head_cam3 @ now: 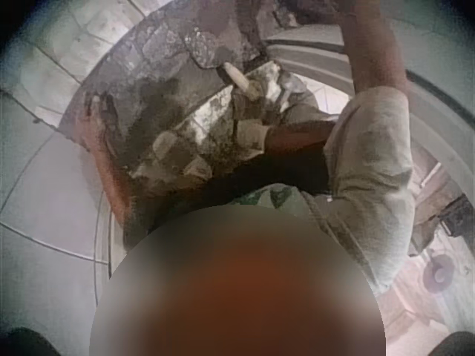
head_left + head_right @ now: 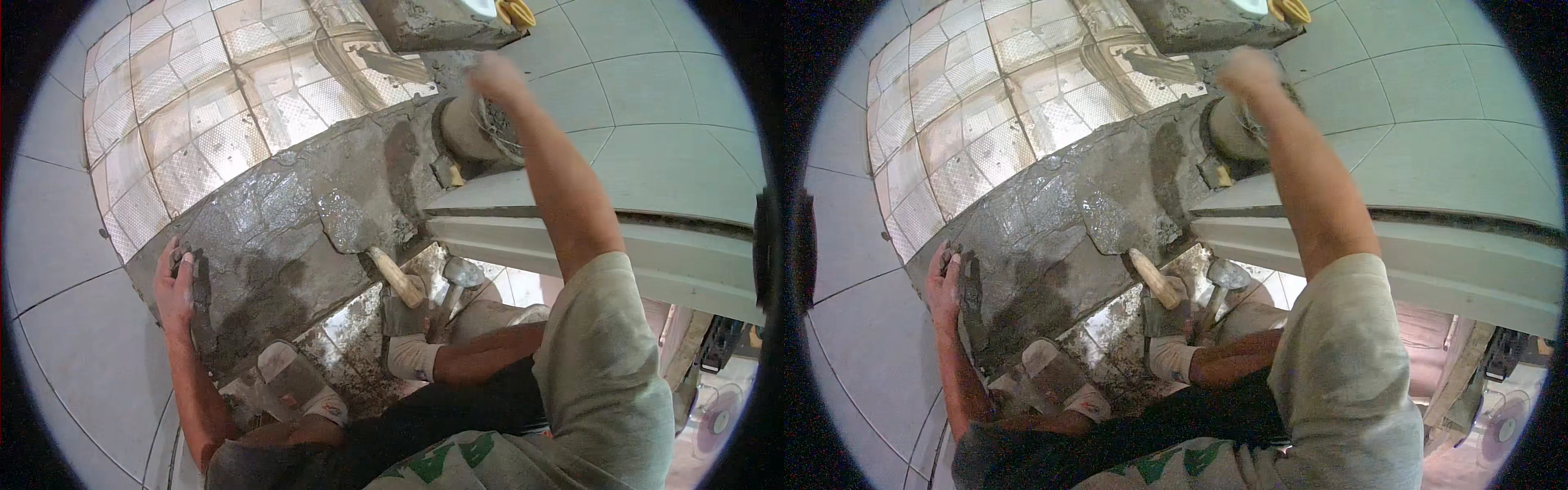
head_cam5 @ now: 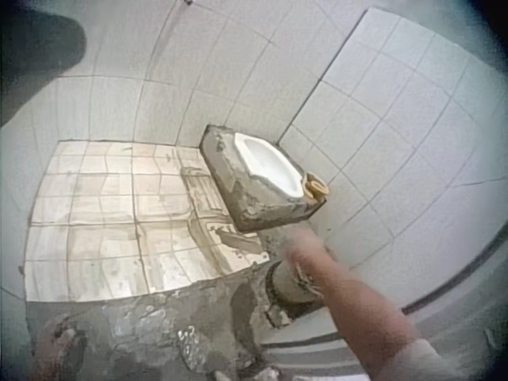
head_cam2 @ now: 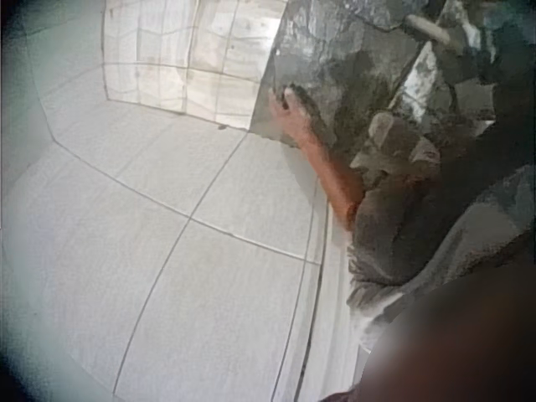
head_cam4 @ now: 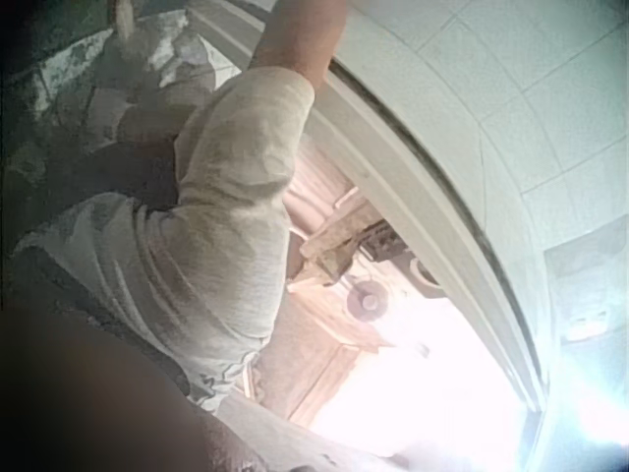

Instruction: Applying and smoothing cement mortar onto a concrete ledge using a trowel.

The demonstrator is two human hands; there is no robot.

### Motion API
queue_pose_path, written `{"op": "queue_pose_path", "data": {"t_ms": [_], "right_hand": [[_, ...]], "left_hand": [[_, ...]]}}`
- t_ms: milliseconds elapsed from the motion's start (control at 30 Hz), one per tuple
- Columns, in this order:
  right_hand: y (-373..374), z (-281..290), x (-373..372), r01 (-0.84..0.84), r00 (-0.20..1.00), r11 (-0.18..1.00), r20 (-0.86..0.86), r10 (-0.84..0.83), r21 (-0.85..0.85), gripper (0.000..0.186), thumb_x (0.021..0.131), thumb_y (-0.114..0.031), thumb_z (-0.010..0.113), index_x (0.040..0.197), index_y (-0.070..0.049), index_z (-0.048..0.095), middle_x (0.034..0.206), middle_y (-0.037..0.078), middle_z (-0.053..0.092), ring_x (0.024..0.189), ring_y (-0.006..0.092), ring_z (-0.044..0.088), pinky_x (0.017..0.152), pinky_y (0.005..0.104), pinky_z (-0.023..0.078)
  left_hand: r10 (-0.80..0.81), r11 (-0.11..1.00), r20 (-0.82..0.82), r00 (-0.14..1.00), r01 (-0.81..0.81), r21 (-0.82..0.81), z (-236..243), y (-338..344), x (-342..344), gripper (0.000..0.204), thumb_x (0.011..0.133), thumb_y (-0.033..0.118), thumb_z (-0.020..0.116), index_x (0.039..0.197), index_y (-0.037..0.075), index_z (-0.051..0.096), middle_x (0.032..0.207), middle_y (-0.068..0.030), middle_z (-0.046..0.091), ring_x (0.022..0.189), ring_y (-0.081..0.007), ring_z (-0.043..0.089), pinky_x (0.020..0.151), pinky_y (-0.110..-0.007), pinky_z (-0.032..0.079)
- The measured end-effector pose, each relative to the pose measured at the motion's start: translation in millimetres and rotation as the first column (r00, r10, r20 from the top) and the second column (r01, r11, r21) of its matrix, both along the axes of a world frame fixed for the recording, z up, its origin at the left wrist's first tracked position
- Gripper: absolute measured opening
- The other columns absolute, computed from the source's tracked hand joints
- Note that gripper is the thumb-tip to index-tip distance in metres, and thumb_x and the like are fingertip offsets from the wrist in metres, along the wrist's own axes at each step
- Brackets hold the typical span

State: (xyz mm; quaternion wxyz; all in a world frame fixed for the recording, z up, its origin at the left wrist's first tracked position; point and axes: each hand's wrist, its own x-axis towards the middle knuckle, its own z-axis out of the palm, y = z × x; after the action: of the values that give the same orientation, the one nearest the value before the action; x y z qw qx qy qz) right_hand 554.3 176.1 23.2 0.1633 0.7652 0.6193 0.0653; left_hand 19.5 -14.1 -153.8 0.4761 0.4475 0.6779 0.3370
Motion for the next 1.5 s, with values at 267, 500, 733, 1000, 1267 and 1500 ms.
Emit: {"op": "queue_pose_path", "data": {"t_ms": [267, 500, 733, 1000, 1267, 1500], "right_hand": [[-151.7, -85.0, -174.4, -0.472, 0.851, 0.667, -0.497, 0.172, -0.577, 0.044, 0.085, -0.041, 0.053, 0.079, 0.000, 0.067, 0.082, 0.022, 0.066, 0.082, 0.0347, 0.065, 0.073, 0.0441, 0.051], [-208.3, -119.0, -190.7, -0.410, 0.868, 0.625, -0.495, 0.044, -0.664, 0.055, 0.086, -0.052, 0.052, 0.086, 0.002, 0.066, 0.084, 0.024, 0.065, 0.084, 0.0390, 0.064, 0.075, 0.0452, 0.051], [-237.3, -151.9, -147.5, -0.442, 0.870, 0.838, -0.378, 0.315, -0.320, 0.048, 0.081, -0.040, 0.057, 0.103, 0.002, 0.059, 0.096, 0.021, 0.065, 0.097, 0.0370, 0.061, 0.082, 0.0474, 0.049], [-243.3, -169.0, -98.6, -0.495, 0.826, 0.772, -0.492, 0.276, -0.398, 0.033, 0.077, -0.019, 0.059, 0.101, 0.003, 0.057, 0.084, 0.022, 0.063, 0.078, 0.0412, 0.061, 0.076, 0.0480, 0.050], [-228.9, -104.4, -191.1, -0.632, 0.582, 0.750, -0.759, 0.294, -0.194, 0.032, 0.082, -0.016, 0.057, 0.107, 0.000, 0.045, 0.078, 0.025, 0.059, 0.071, 0.0458, 0.057, 0.065, 0.0528, 0.046], [-260.8, -143.3, -339.6, -0.843, 0.380, 0.525, -0.821, 0.426, -0.118, 0.015, 0.086, -0.015, 0.050, 0.082, -0.002, 0.055, 0.081, 0.016, 0.062, 0.087, 0.0361, 0.059, 0.071, 0.0457, 0.051]], "left_hand": [[0.014, 0.999, -0.108, 0.994, -0.010, 0.036, 7.6, -6.0, -14.4, 0.046, 0.089, 0.025, 0.060, 0.129, 0.003, 0.051, 0.121, -0.0155, 0.057, 0.109, -0.0226, 0.054, 0.094, -0.033, 0.041], [0.043, 0.995, -0.251, 0.967, -0.019, 0.095, 26.1, 10.3, 1.1, 0.049, 0.086, 0.030, 0.063, 0.125, 0.001, 0.054, 0.116, -0.0153, 0.060, 0.101, -0.0211, 0.059, 0.089, -0.031, 0.045], [0.153, 0.984, -0.211, 0.965, -0.129, 0.124, -11.3, 14.8, -12.1, 0.047, 0.085, 0.029, 0.063, 0.120, -0.002, 0.057, 0.109, -0.0164, 0.063, 0.099, -0.0197, 0.060, 0.087, -0.030, 0.045], [0.393, 0.892, -0.051, 0.918, -0.367, 0.265, 32.4, 15.0, -50.9, 0.039, 0.083, 0.024, 0.066, 0.109, -0.005, 0.063, 0.098, -0.0118, 0.066, 0.092, -0.0168, 0.060, 0.083, -0.027, 0.045], [0.475, 0.793, 0.282, 0.834, -0.544, 0.273, 60.4, 19.1, -73.2, 0.029, 0.083, 0.018, 0.065, 0.102, -0.004, 0.064, 0.094, -0.0073, 0.066, 0.085, -0.0140, 0.059, 0.076, -0.025, 0.045], [0.480, 0.787, 0.210, 0.852, -0.524, 0.327, 93.3, 25.3, -74.4, 0.038, 0.086, 0.021, 0.061, 0.113, -0.006, 0.057, 0.111, -0.0153, 0.062, 0.105, -0.0267, 0.059, 0.089, -0.038, 0.046]]}}
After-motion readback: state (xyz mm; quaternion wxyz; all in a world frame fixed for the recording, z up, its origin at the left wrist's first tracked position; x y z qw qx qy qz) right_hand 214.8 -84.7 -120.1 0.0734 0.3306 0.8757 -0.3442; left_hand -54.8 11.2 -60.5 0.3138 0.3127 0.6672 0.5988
